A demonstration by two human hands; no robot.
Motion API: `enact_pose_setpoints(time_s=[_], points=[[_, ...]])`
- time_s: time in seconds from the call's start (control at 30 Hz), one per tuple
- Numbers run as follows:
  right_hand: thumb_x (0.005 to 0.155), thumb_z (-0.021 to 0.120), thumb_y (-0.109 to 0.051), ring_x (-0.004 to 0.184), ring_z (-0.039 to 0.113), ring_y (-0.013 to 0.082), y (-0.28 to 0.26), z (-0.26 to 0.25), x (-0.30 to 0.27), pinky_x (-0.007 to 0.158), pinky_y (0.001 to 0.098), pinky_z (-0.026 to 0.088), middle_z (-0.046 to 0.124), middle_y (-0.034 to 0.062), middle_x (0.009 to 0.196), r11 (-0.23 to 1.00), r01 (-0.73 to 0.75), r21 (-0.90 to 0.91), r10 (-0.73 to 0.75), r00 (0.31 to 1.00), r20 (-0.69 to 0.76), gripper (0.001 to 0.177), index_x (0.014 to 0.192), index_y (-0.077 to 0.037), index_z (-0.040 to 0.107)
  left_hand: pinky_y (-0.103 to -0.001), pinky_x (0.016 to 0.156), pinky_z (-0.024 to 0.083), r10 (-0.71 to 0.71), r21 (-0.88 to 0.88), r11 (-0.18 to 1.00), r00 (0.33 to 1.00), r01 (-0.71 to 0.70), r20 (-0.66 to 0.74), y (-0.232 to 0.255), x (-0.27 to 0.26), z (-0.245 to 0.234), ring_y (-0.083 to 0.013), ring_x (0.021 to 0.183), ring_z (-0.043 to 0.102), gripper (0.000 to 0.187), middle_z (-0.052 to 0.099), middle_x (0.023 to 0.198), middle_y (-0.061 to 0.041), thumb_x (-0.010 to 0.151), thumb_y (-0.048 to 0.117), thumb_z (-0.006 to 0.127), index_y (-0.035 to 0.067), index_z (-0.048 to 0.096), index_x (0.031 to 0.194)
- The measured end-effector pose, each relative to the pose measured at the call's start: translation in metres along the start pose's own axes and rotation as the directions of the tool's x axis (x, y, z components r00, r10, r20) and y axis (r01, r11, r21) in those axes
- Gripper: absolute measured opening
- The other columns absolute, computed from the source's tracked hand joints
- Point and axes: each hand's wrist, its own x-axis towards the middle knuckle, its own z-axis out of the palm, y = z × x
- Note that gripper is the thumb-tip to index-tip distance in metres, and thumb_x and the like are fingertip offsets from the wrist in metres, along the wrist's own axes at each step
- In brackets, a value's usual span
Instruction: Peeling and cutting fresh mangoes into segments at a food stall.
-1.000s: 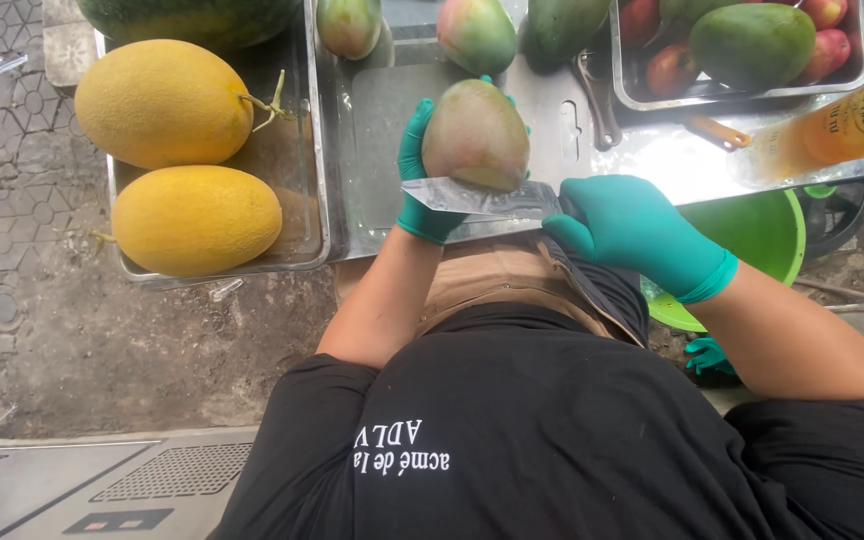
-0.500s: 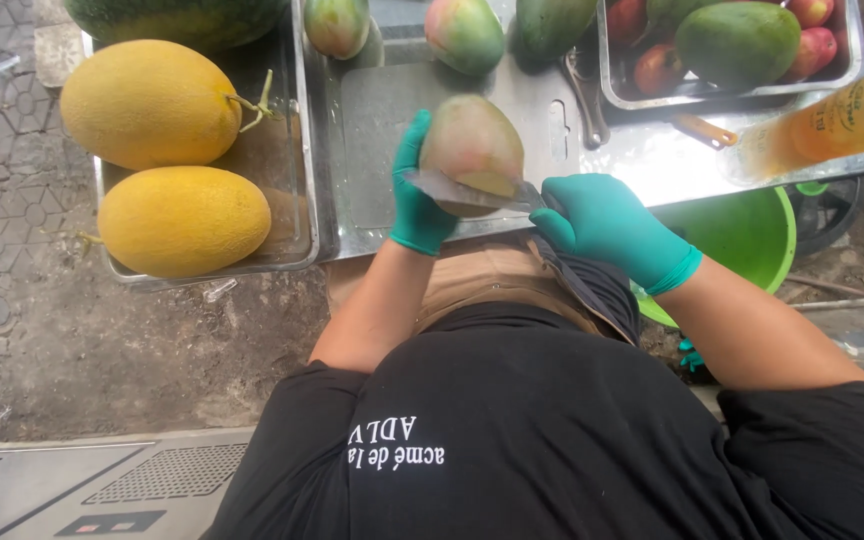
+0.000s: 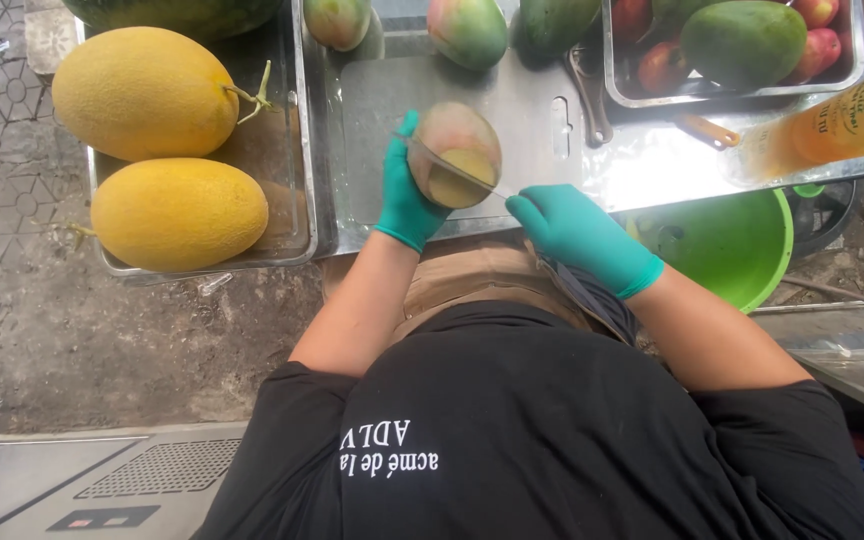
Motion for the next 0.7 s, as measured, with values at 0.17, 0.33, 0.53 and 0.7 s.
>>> enact_pose_setpoints(time_s=[0.17,0.33,0.53,0.7], points=[[0.107,0.042,-0.044,0.059,0.048,0.0190,0.045,0.019,0.002,0.058,0.0364,0.043,0.049,0.0049,0.060,0.856,-0.323,0.404,0.227,0.936,0.268,0.053,0.075,-0.007,0.062,-0.049,0.106,0.054,0.245,0.304,0.922,0.969,-0.241,0.027,-0.026,-0.008,-0.024,-0.0288,0.131,0.056,0.084,0.052,0.144,-0.011,0.088,0.065,0.062,0.011,0.041,0.149],[0.115,0.031,-0.051,0.050,0.030,0.0133,0.054,0.027,0.007,0.048,0.0336,0.027,0.033,-0.0013,0.056,0.624,-0.562,0.543,0.332,0.820,0.466,0.064,0.066,-0.012,0.045,-0.041,0.112,0.053,0.481,0.599,0.645,0.861,-0.475,0.165,-0.032,0.006,-0.029,-0.0283,0.135,0.052,0.097,0.047,0.147,-0.016,0.079,0.022,0.091,0.004,0.031,0.154],[0.112,0.030,-0.039,0.057,0.048,0.0187,0.074,0.047,0.007,0.062,0.0364,0.045,0.049,0.0011,0.061,0.937,-0.054,0.345,0.041,0.998,0.044,0.055,0.079,-0.005,0.057,-0.038,0.114,0.051,0.607,0.739,0.256,0.699,-0.623,0.379,-0.014,-0.022,0.012,-0.0253,0.136,0.051,0.105,0.045,0.145,-0.014,0.072,0.019,0.094,0.004,0.029,0.153],[0.111,0.030,-0.043,0.054,0.048,0.0240,0.034,0.036,0.009,0.061,0.0386,0.046,0.049,0.0099,0.056,0.846,-0.417,0.332,0.362,0.907,0.216,0.068,0.068,0.000,0.059,-0.038,0.112,0.048,0.626,0.827,0.116,0.687,-0.550,0.369,-0.008,0.017,-0.048,-0.0266,0.132,0.053,0.094,0.048,0.143,-0.017,0.077,0.023,0.089,-0.001,0.036,0.151]])
